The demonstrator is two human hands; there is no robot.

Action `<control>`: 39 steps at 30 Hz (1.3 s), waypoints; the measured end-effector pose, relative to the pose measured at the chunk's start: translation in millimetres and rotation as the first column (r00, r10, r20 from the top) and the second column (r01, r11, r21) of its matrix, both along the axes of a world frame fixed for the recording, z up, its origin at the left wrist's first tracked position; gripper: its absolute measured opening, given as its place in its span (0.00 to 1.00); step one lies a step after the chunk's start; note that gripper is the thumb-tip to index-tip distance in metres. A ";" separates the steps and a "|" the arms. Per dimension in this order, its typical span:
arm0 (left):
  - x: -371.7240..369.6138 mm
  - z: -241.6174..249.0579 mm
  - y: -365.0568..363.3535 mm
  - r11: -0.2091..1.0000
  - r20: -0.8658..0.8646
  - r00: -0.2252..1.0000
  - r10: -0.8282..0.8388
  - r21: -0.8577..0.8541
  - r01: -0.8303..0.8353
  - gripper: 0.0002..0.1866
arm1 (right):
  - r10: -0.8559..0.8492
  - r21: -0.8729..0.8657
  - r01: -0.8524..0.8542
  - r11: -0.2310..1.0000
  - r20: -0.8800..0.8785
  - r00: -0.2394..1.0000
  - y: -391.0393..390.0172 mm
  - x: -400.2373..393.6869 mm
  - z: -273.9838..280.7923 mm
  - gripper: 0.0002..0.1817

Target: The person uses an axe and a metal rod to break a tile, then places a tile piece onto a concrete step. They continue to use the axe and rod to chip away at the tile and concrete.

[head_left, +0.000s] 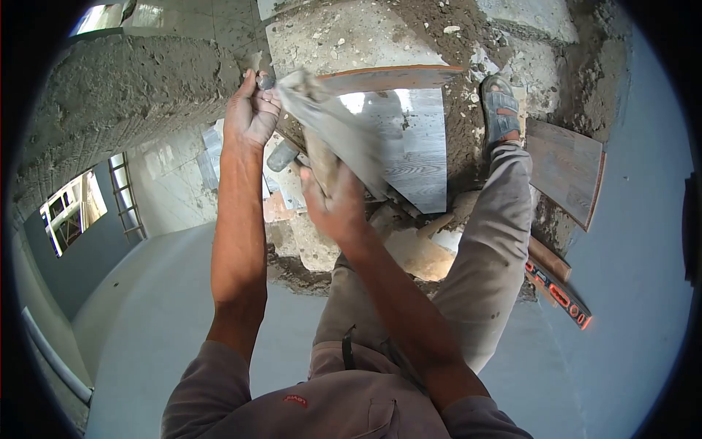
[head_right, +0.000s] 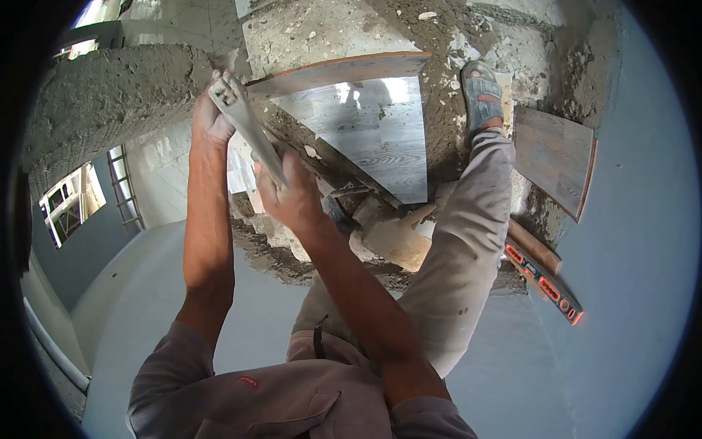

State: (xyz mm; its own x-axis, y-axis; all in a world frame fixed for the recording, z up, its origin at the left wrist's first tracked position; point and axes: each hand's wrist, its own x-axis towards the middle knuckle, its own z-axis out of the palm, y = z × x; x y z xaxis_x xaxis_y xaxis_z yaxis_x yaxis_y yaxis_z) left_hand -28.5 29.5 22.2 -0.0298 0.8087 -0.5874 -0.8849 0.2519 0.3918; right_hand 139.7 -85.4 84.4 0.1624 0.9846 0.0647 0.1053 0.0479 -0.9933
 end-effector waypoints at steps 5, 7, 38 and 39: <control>10.2 13.2 -1.6 0.998 -0.149 0.989 0.023 -0.046 -0.030 0.06 | 0.224 -0.203 -0.192 0.960 0.147 0.963 6.2 5.1 -8.5 0.17; -5.2 3.1 -5.9 1.000 -0.051 0.999 -0.014 -0.006 0.014 0.07 | 0.159 -0.122 -0.145 0.982 0.120 0.980 3.0 2.1 -2.7 0.17; 64.2 24.8 -38.8 0.978 -0.110 0.992 0.059 -0.195 -0.080 0.07 | -0.105 -0.443 0.003 0.896 -0.206 0.973 19.9 66.9 40.3 0.14; 62.0 25.8 -38.4 0.978 -0.112 0.991 0.071 -0.187 -0.091 0.07 | -0.104 -0.444 0.001 0.896 -0.206 0.973 18.2 66.2 40.6 0.14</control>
State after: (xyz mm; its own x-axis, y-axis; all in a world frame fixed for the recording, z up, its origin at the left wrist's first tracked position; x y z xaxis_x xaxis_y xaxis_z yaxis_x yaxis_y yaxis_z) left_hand 33.5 -8.9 48.0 -0.1598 0.6738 -0.7215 -0.8625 0.2602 0.4341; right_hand 206.0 -67.2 125.1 0.1743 0.8933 -0.4143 -0.1261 -0.3970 -0.9091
